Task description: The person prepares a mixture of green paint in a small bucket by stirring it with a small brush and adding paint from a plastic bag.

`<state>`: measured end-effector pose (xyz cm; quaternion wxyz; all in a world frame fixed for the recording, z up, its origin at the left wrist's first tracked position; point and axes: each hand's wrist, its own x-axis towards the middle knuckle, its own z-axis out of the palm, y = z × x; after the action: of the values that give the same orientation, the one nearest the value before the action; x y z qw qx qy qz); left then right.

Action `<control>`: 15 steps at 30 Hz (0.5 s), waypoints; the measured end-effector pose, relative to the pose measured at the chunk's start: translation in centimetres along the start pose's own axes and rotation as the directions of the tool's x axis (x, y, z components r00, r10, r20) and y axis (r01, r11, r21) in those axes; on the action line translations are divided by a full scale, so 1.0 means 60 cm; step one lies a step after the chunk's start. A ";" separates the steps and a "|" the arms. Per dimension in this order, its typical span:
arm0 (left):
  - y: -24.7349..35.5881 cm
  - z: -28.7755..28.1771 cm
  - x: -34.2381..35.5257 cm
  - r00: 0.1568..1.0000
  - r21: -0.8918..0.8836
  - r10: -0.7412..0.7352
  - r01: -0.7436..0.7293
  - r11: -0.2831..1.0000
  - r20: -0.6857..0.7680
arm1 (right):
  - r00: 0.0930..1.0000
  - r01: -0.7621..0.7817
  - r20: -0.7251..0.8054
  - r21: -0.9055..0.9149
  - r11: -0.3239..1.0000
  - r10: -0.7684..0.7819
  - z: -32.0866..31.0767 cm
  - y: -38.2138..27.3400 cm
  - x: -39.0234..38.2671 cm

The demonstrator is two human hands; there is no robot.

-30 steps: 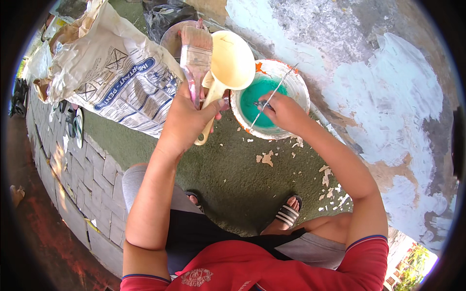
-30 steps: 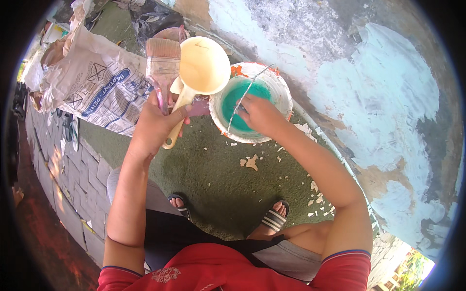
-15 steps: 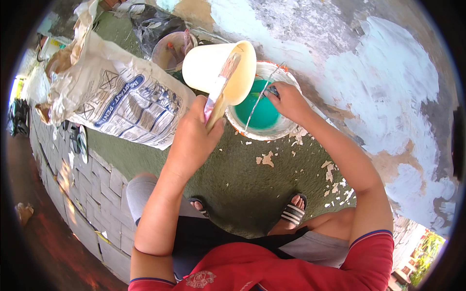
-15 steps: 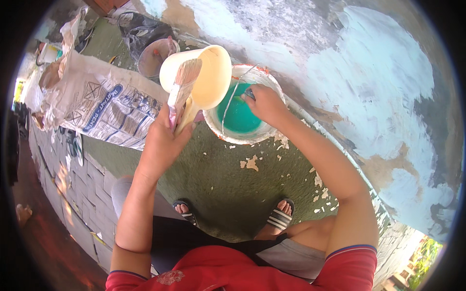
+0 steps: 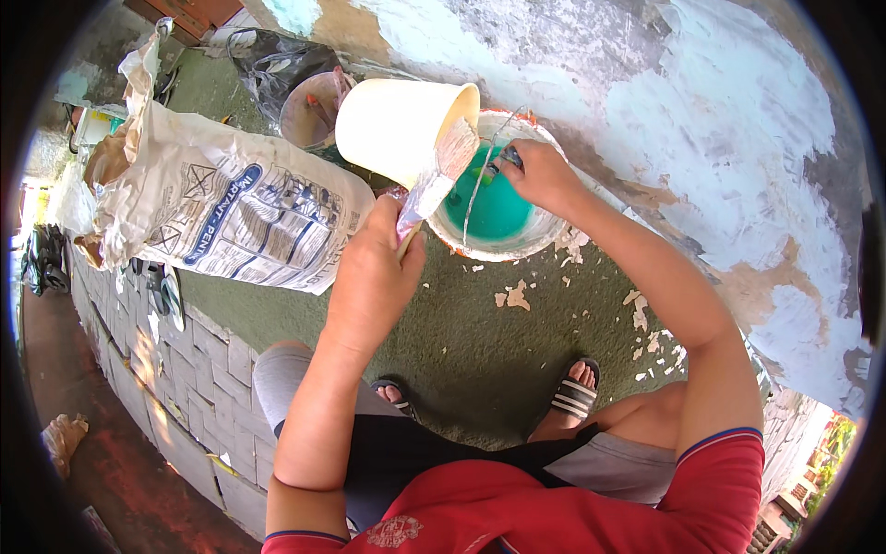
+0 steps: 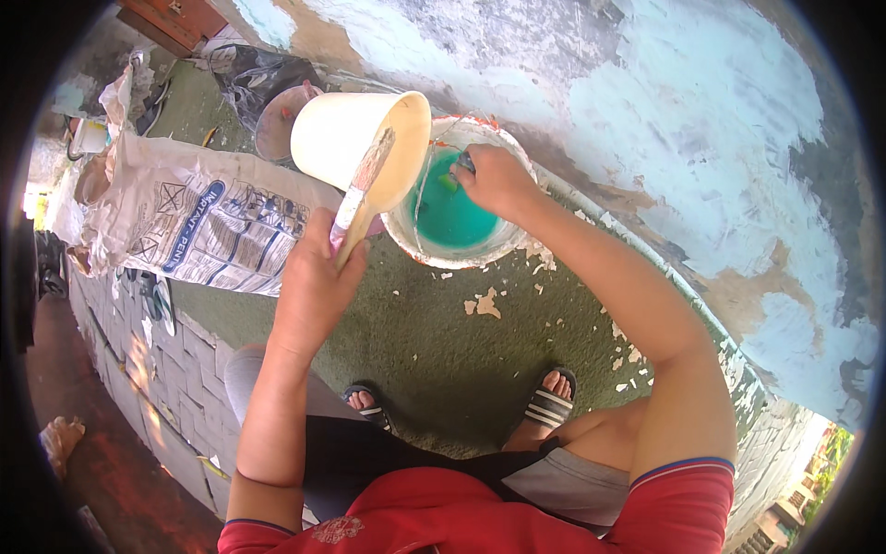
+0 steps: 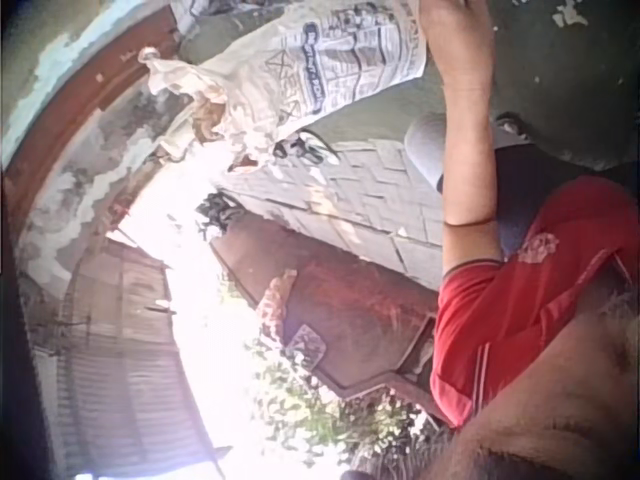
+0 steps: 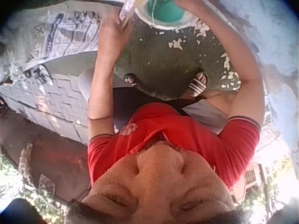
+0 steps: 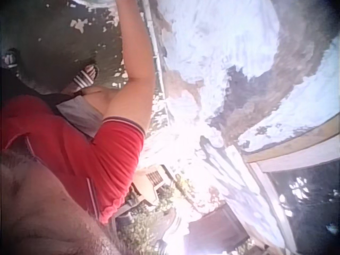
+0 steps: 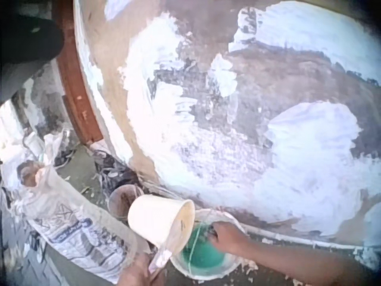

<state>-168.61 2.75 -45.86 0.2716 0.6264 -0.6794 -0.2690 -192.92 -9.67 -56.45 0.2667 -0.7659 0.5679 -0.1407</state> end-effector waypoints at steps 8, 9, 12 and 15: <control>0.001 0.007 0.001 1.000 0.011 0.010 -0.010 1.000 0.017 | 0.999 0.025 -0.046 -0.010 1.000 -0.025 0.015 0.002 0.004; 0.000 0.007 0.001 1.000 0.007 0.007 -0.007 1.000 0.016 | 0.998 0.027 -0.052 -0.012 1.000 -0.028 0.017 -0.003 0.005; 0.000 0.004 0.002 1.000 -0.035 -0.010 0.010 0.999 0.002 | 1.000 0.008 0.029 0.061 0.998 -0.010 0.021 -0.016 -0.003; -0.019 0.002 0.007 0.999 -0.092 0.006 -0.009 0.996 -0.036 | 0.995 0.047 0.087 0.110 0.993 -0.057 0.027 -0.031 -0.024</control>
<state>-167.91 2.27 -46.74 0.3132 0.6154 -0.6636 -0.2878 -191.07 -7.49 -56.63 0.3292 -0.7705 0.5267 -0.1433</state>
